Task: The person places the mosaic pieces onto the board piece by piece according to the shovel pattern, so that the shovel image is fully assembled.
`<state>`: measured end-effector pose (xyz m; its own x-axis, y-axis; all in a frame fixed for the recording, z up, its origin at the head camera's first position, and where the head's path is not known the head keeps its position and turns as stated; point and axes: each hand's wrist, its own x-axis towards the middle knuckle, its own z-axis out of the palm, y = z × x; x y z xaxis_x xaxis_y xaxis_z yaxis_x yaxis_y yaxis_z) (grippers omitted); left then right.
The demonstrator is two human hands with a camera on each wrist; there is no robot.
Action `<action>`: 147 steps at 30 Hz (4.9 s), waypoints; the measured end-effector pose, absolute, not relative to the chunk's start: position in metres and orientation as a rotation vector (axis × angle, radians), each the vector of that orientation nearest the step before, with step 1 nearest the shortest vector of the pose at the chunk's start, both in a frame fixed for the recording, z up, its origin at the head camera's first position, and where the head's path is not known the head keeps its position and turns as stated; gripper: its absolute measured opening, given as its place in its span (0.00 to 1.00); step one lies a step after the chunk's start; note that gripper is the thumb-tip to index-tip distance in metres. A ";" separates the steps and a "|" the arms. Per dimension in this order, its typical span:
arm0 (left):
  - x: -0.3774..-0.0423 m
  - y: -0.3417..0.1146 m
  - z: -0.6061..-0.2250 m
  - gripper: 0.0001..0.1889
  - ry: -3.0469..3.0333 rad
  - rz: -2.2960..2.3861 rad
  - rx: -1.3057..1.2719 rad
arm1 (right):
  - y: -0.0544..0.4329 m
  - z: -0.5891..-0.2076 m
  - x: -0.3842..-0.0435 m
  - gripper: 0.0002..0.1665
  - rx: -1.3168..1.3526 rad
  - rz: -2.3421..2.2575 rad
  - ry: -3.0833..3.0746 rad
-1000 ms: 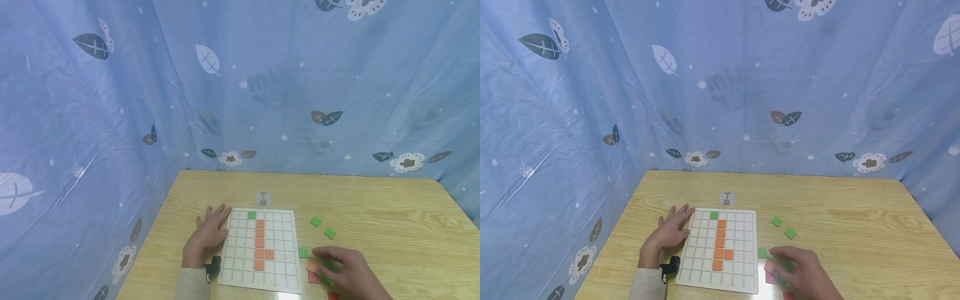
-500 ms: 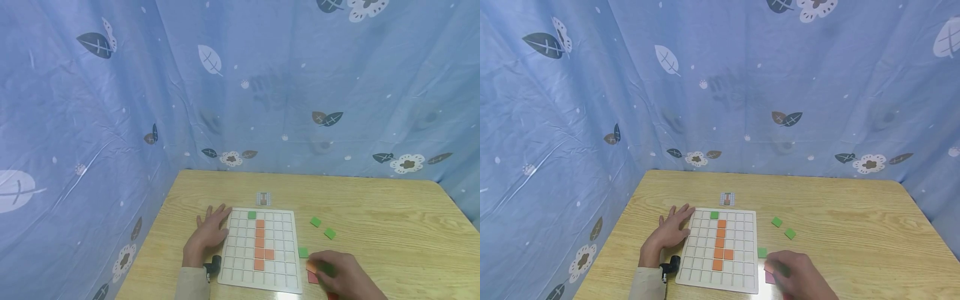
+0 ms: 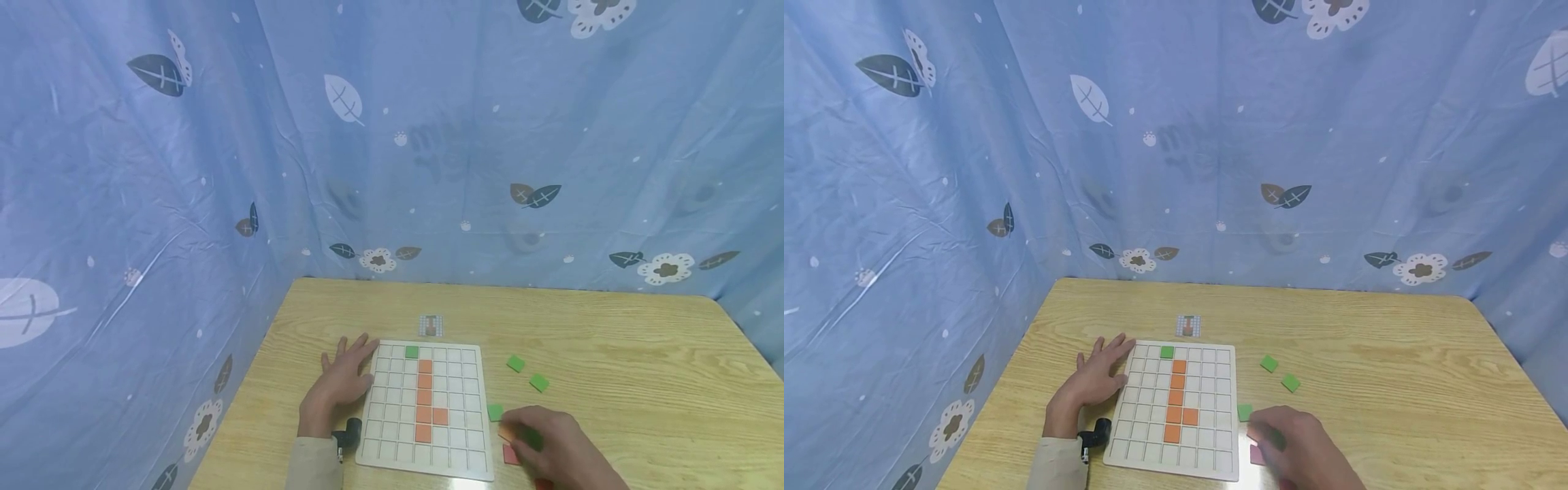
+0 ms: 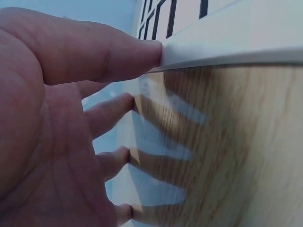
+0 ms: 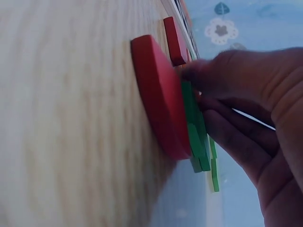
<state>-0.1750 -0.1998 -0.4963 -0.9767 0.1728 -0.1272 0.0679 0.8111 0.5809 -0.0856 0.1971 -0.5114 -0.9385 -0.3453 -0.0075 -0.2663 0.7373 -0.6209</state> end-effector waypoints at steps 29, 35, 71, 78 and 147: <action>-0.175 -0.200 -0.496 0.39 2.815 0.892 0.203 | 0.172 -0.474 -0.108 0.26 -0.828 -1.262 3.028; -0.174 -0.200 -0.496 0.38 2.810 0.901 0.206 | 0.154 -0.465 -0.116 0.24 -0.865 -1.316 3.009; -0.175 -0.200 -0.496 0.38 2.816 0.875 0.193 | 0.059 -0.514 -0.132 0.14 -1.172 -1.484 2.682; -0.175 -0.200 -0.495 0.38 2.810 0.883 0.181 | 0.055 -0.513 -0.129 0.14 -1.074 -1.237 2.770; -0.175 -0.199 -0.494 0.38 2.809 0.902 0.167 | 0.117 -0.486 -0.129 0.19 -0.776 -1.467 2.876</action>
<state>-0.1750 -0.1988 -0.4938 -0.9763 0.1630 -0.1423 0.0497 0.8090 0.5857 -0.1293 0.1168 -0.4860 -0.8756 -0.3233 0.3589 -0.4804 0.5043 -0.7176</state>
